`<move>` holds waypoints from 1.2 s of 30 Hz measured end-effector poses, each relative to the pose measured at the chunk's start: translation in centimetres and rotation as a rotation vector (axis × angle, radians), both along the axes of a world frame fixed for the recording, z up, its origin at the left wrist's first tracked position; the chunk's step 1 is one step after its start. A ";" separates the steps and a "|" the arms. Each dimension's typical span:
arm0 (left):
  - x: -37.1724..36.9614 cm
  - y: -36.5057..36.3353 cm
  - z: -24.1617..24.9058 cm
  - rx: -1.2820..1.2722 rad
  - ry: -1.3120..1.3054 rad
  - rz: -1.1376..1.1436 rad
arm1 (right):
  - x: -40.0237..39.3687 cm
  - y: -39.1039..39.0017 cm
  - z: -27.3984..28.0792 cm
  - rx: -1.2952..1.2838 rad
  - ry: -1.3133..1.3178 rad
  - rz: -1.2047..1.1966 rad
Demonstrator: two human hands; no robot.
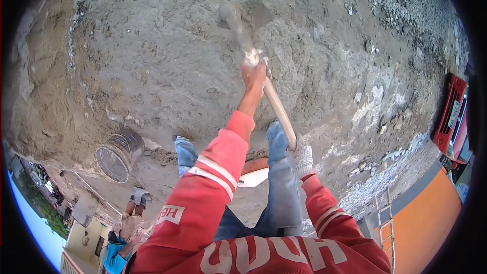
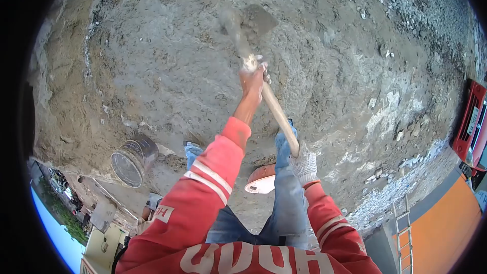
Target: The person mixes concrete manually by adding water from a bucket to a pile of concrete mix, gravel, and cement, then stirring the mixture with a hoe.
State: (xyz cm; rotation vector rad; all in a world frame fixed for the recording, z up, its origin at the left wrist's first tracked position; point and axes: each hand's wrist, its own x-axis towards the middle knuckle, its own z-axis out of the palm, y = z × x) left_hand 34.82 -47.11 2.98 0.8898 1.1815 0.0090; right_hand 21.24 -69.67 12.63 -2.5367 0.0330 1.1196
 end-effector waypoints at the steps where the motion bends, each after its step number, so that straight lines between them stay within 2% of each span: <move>1: 2.3 0.5 -1.3 0.066 -0.032 -0.108 | 1.1 2.8 -0.9 0.037 -0.081 -0.047; 2: 4.1 0.7 -2.6 0.129 -0.073 -0.215 | 1.9 4.9 -3.6 0.068 -0.091 -0.118; 3: 4.7 0.8 -4.0 0.122 -0.071 -0.223 | 1.8 6.4 -5.7 0.092 -0.102 -0.185; 5: 5.5 1.0 -6.2 0.323 0.172 -0.580 | 0.0 10.3 -7.3 0.079 -0.043 -0.344; 6: 3.8 0.5 -7.2 0.380 0.240 -0.689 | -2.6 11.6 -7.4 0.098 0.041 -0.428; 7: 0.4 -0.3 -8.4 0.433 0.321 -0.795 | -5.7 12.6 -6.6 0.122 0.042 -0.493; 8: -3.1 -0.7 -9.3 0.363 0.354 -0.812 | -8.5 13.0 -5.4 0.135 0.133 -0.596; 9: -7.2 -1.2 -10.2 0.380 0.357 -0.840 | -12.4 12.4 -4.7 0.156 0.159 -0.601; 10: -10.4 -0.9 -7.9 0.193 0.446 -0.800 | -16.3 11.5 -4.1 0.206 0.367 -0.759; 11: -15.4 -2.0 -9.6 0.193 0.472 -0.783 | -16.5 12.4 -0.2 0.187 0.449 -0.768; 12: -19.0 -2.1 -8.9 0.175 0.497 -0.785 | -17.8 12.5 2.3 0.131 0.628 -0.848; 13: -21.1 -1.4 -6.0 0.158 0.570 -0.746 | -20.1 12.2 3.8 0.063 0.654 -0.770; 14: -23.1 -0.5 -3.8 0.253 0.591 -0.813 | -22.5 12.1 5.1 -0.006 0.676 -0.692; 16: -26.9 1.2 -1.3 0.311 0.598 -0.769 | -26.1 12.1 7.8 0.022 0.504 -0.397; 17: -27.3 2.9 -1.3 0.317 0.601 -0.751 | -26.5 12.7 7.5 0.030 0.503 -0.379; 19: -27.6 7.2 -0.5 0.226 0.595 -0.654 | -26.0 14.9 7.8 -0.017 0.266 -0.065; 21: -23.7 12.6 -0.8 0.313 0.445 -0.379 | -20.7 17.9 4.3 0.189 0.224 -0.188; 22: -20.3 16.2 -0.7 0.347 0.383 -0.347 | -16.2 20.9 2.7 0.101 0.253 -0.053; 23: -16.7 19.3 -1.2 0.509 0.297 -0.293 | -13.3 23.1 -0.3 0.148 0.117 -0.009; 24: -12.6 22.4 0.1 0.690 0.212 -0.306 | -9.4 26.2 -2.7 0.199 0.050 -0.003; 26: -6.7 27.1 -2.4 0.832 0.171 -0.377 | -1.5 32.4 -7.0 0.256 -0.070 0.060; 29: -1.7 29.8 -6.5 0.805 0.295 -0.537 | 6.6 39.0 -10.7 0.331 -0.103 0.022; 32: -1.4 29.4 -7.8 0.754 0.366 -0.714 | 5.4 38.5 -10.7 0.301 0.063 -0.095; 34: -3.0 26.9 -9.7 0.702 0.409 -0.656 | 2.2 34.8 -9.1 0.246 0.084 -0.119; 36: -5.6 23.0 -11.1 0.691 0.460 -0.643 | -0.9 29.9 -6.4 0.154 0.241 -0.112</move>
